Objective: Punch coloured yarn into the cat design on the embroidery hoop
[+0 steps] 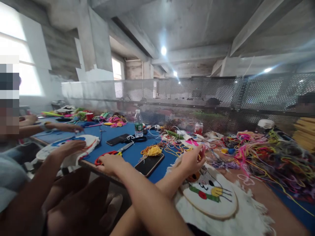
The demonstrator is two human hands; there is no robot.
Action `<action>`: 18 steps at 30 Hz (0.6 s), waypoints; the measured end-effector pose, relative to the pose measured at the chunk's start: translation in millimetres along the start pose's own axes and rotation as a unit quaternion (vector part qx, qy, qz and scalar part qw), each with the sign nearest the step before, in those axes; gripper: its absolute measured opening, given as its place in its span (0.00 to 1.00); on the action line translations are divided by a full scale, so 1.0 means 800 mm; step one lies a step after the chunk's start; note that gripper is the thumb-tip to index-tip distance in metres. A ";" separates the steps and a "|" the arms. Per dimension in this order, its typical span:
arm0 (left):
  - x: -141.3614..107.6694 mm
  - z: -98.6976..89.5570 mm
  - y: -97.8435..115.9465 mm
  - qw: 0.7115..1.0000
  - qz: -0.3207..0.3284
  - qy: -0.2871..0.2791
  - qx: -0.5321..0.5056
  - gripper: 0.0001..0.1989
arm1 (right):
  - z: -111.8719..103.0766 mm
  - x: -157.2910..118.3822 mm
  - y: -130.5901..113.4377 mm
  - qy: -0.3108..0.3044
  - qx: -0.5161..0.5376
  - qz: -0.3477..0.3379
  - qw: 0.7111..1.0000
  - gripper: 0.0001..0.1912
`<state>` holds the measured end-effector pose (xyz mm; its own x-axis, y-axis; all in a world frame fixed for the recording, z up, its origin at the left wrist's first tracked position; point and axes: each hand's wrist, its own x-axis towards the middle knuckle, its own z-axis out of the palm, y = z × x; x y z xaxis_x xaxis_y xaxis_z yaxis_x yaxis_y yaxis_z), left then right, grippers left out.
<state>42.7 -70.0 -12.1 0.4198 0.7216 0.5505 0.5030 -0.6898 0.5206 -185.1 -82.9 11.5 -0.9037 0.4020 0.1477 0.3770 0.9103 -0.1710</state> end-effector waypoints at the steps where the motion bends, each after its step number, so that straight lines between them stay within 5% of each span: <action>1: 0.001 0.002 -0.001 1.000 0.008 0.005 0.005 0.17 | 0.007 0.006 0.002 0.026 0.015 0.008 1.000 0.21; 6: 0.005 0.012 -0.005 0.999 0.010 0.035 0.005 0.18 | 0.017 0.001 0.018 0.048 0.045 0.121 0.991 0.27; 12: 0.005 0.013 -0.010 0.999 0.006 0.038 0.016 0.15 | 0.015 0.007 0.031 0.038 0.077 0.359 0.930 0.29; 18: 0.006 0.014 -0.013 0.999 -0.001 0.033 -0.006 0.16 | 0.007 0.004 0.029 0.061 0.133 0.380 0.913 0.24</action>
<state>47.7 -58.6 -22.2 0.3668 0.7184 0.5910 0.4946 -0.6887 0.5302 -180.2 -61.0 2.2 -0.3664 0.9304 -0.0075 0.8089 0.3145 -0.4967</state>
